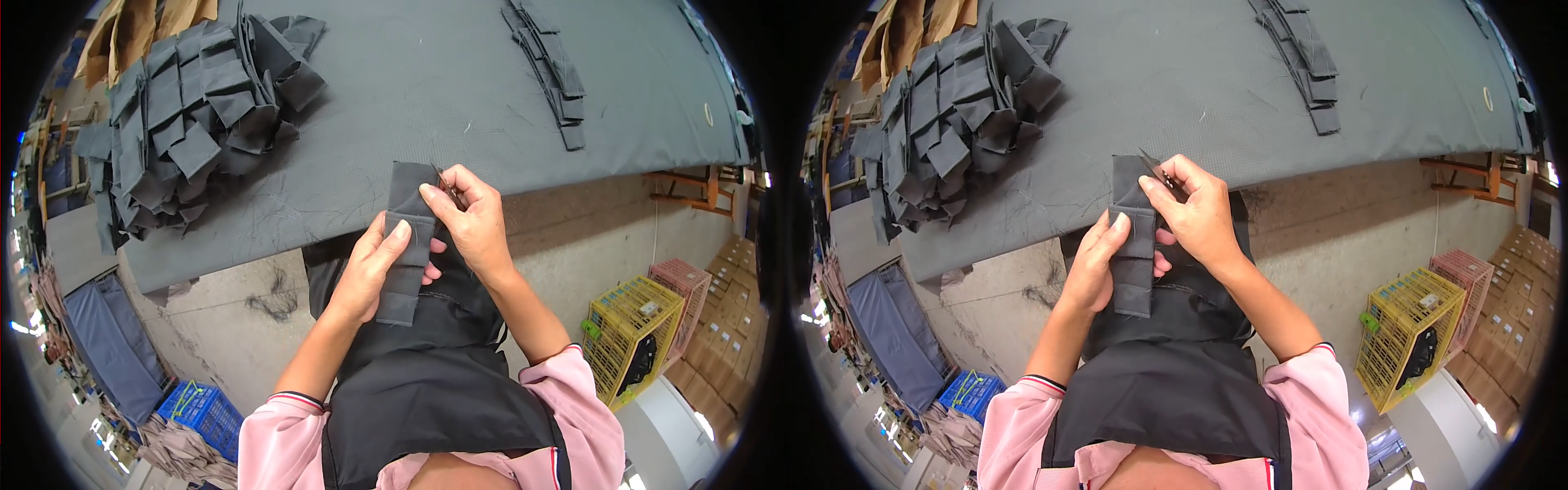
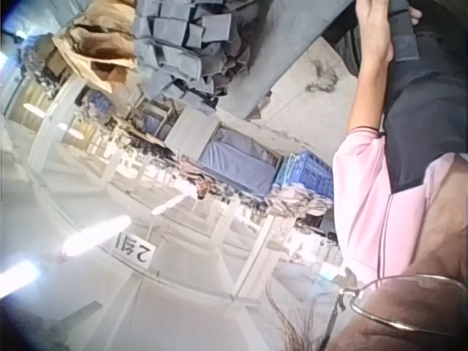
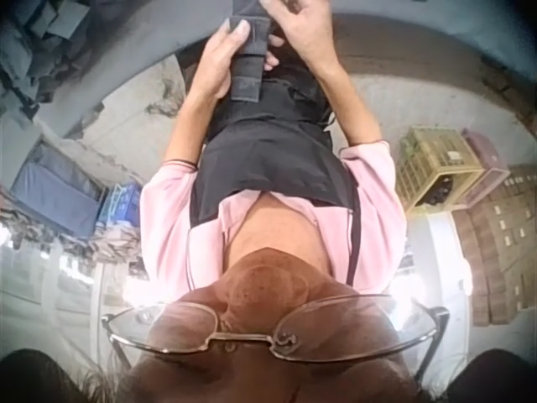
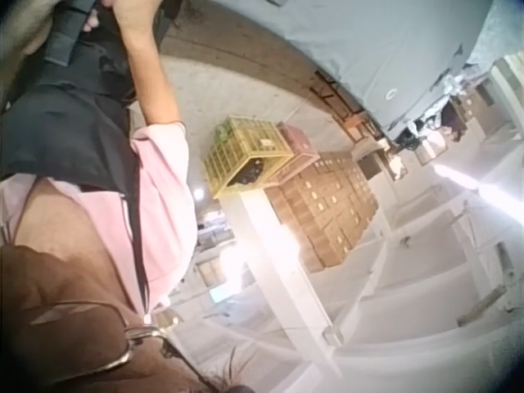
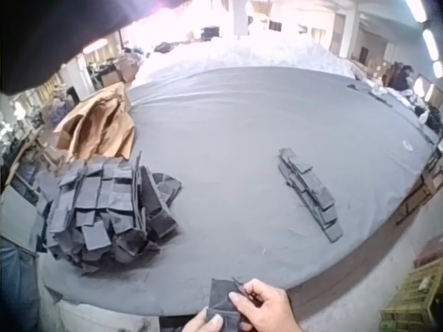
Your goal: Trimming and preparing small black fabric pieces using thread snips on a large work table.
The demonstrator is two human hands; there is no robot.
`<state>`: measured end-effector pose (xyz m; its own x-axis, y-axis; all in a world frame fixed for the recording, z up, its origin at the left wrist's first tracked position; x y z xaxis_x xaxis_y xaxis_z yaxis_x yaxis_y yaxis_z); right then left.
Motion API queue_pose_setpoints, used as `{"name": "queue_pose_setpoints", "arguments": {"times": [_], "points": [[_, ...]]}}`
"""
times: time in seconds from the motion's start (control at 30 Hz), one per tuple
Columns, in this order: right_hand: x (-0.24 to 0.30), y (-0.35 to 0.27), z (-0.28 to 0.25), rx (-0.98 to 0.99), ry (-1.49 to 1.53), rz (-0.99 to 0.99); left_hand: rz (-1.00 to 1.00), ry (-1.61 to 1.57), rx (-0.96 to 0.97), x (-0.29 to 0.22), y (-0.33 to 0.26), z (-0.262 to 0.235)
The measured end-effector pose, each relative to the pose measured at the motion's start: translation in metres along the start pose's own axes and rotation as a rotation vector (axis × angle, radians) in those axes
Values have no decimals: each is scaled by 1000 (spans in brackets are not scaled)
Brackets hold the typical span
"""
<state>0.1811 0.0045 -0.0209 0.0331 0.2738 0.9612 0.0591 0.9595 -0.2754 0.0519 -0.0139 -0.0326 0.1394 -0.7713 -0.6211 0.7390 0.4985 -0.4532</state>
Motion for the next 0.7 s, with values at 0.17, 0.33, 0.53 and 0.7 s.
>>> {"name": "queue_pose_setpoints", "arguments": {"times": [0.17,0.33,0.53,0.7], "points": [[14,-17,-9,-183,-74,-207,19,-87,-25,1,-2,5],[45,-56,-10,-154,-751,-487,46,21,-75,-9,-4,4],[50,-52,-3,-87,-790,-573,36,85,-49,-9,-5,11],[49,-56,4,-95,-848,-624,44,79,-70,-12,-7,12]]}}
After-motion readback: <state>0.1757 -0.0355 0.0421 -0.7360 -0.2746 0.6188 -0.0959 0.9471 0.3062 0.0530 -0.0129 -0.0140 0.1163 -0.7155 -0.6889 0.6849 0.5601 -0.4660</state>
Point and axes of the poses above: each hand's wrist, its own y-axis towards the middle knuckle, its own z-axis out of the palm, x = y × z, the point moved 8 cm from there along y, towards the middle knuckle, and after that the axes turned 11 degrees about x, right-handed, at the moved point
